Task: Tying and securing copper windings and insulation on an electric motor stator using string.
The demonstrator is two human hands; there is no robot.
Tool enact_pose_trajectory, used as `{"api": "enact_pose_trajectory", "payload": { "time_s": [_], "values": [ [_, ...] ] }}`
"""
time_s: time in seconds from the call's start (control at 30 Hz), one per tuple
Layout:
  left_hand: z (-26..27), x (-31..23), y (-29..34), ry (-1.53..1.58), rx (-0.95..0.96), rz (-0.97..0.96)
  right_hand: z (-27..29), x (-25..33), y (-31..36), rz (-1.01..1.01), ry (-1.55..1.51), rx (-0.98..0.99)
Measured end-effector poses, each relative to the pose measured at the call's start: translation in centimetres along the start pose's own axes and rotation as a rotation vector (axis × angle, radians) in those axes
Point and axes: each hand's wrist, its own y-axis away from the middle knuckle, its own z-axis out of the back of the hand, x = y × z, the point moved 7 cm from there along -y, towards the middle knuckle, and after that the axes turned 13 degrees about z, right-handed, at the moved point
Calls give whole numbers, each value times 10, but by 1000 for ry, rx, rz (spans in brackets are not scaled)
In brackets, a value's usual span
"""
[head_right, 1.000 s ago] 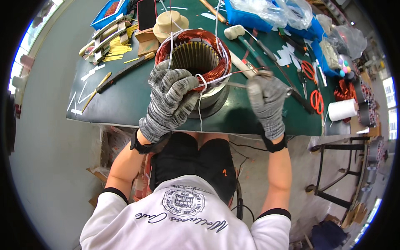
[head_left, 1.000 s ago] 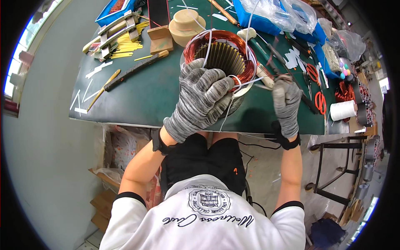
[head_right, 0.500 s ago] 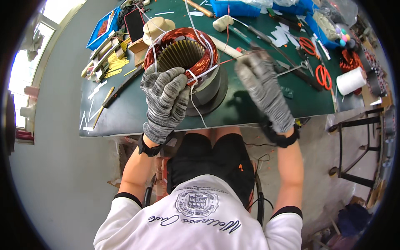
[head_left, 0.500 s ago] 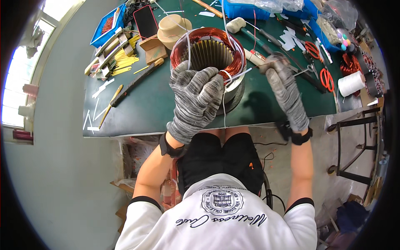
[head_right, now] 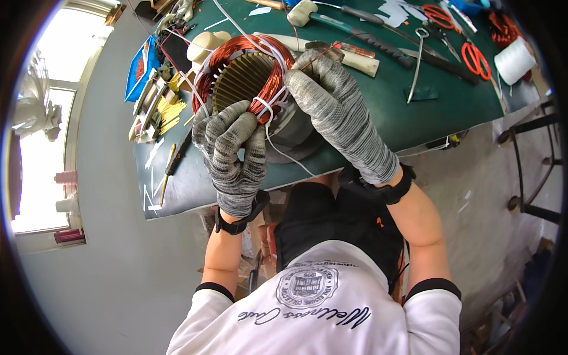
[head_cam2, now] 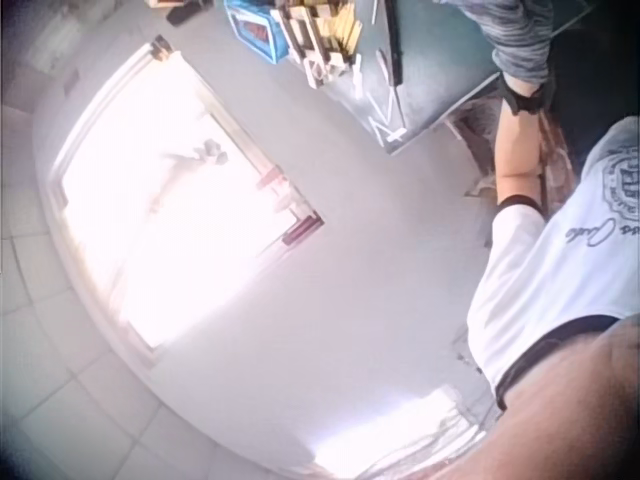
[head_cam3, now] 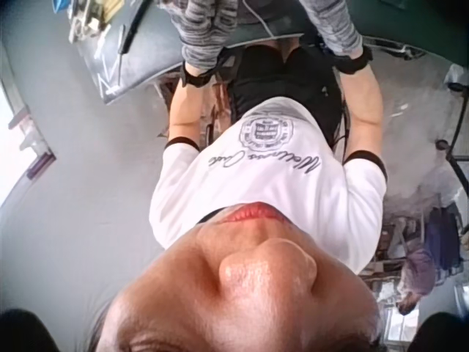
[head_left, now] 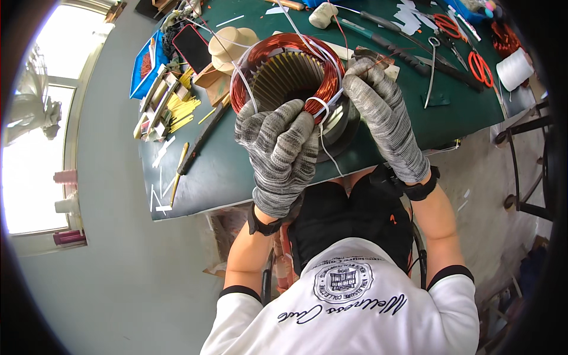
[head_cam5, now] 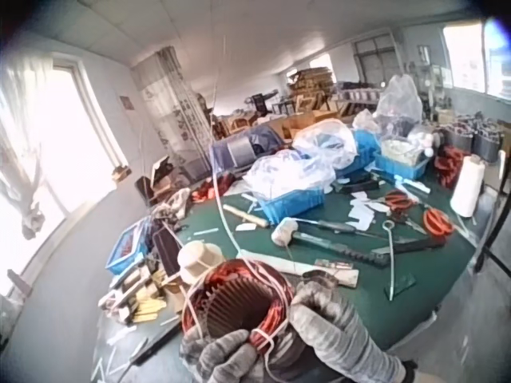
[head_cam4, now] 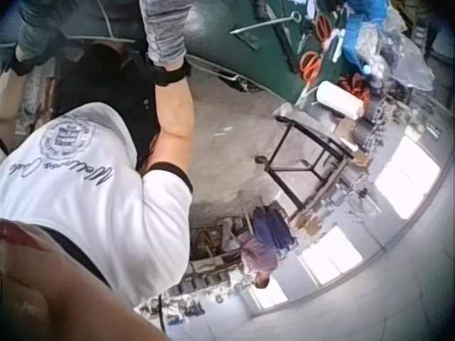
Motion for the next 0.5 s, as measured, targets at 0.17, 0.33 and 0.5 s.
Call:
{"api": "enact_pose_trajectory", "payload": {
  "time_s": [0.17, 0.33, 0.5],
  "values": [
    [-4, -4, -1, -117, 36, -105, 2, 9, 0, 156, 135, -4],
    [-1, 0, 2, -196, 66, -182, 6, 23, 28, 161, 494, -41],
    [-7, -3, 4, -150, 158, -158, -41, 21, 101, -760, -598, 175]
  ]
}}
